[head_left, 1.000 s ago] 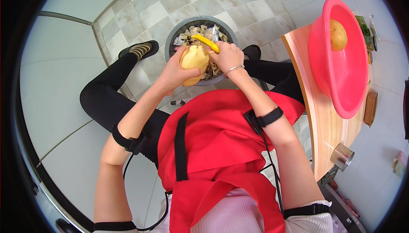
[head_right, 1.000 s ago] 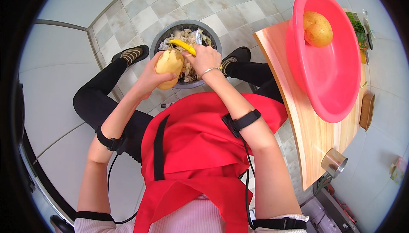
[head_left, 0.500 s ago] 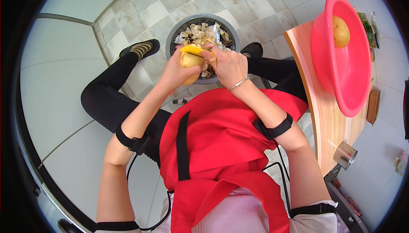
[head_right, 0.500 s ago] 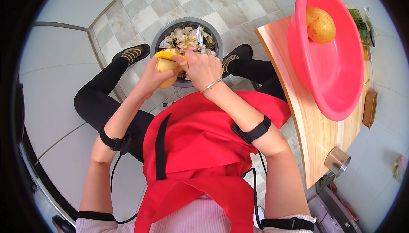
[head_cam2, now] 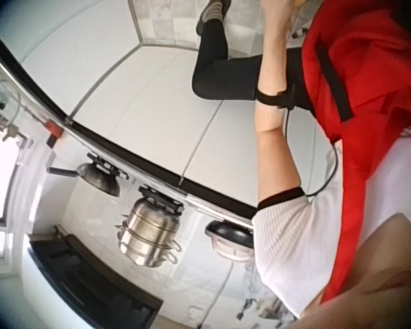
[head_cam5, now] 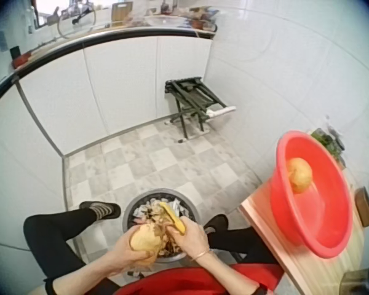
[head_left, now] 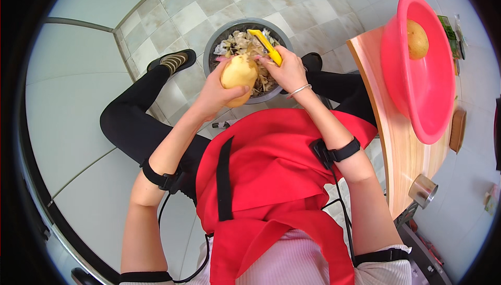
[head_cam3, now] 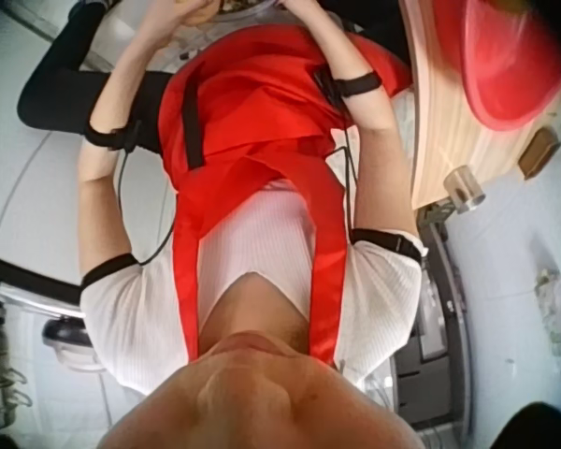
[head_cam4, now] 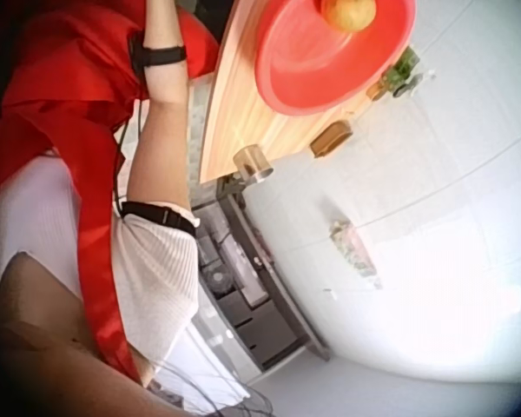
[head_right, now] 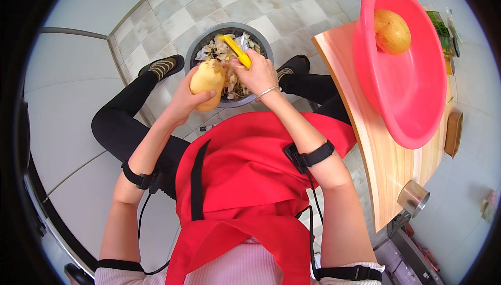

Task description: The recorder takes potatoes from a bowl and peels them with a hand peeler over a trash bin.

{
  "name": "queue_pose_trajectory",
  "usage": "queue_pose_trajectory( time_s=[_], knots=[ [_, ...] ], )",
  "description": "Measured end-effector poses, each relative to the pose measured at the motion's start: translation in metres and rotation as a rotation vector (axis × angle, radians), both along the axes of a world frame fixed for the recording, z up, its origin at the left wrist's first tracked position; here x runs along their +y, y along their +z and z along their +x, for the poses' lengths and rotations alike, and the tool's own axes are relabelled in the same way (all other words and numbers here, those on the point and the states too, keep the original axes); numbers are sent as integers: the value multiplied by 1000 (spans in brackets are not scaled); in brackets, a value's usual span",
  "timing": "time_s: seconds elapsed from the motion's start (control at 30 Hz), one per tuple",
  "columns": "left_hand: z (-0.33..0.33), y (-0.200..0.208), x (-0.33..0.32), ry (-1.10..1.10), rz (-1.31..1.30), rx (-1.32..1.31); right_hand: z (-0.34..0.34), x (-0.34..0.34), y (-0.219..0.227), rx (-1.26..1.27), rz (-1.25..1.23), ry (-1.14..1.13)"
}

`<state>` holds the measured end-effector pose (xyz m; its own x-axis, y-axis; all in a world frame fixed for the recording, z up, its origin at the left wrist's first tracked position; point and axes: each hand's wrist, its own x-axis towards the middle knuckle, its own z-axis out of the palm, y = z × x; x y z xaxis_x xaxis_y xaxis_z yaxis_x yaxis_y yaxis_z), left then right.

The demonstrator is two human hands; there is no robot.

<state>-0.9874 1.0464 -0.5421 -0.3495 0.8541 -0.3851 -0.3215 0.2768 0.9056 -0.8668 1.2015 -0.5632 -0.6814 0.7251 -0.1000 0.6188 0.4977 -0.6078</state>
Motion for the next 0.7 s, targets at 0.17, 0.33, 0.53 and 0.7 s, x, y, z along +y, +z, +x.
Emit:
queue_pose_trajectory(
  time_s=[0.17,0.33,0.53,0.7],
  knots=[
    [-3,-11,-2,36,-11,28,-6,-13,10,395,-412,-29],
    [-2,-13,-4,-91,56,271,-14,-18,23,423,-641,144],
    [-4,-3,-4,-36,99,236,-13,-5,14,402,-444,3],
    [-8,-6,-1,128,27,-95,-16,-13,11,373,-95,-29]
  ],
)
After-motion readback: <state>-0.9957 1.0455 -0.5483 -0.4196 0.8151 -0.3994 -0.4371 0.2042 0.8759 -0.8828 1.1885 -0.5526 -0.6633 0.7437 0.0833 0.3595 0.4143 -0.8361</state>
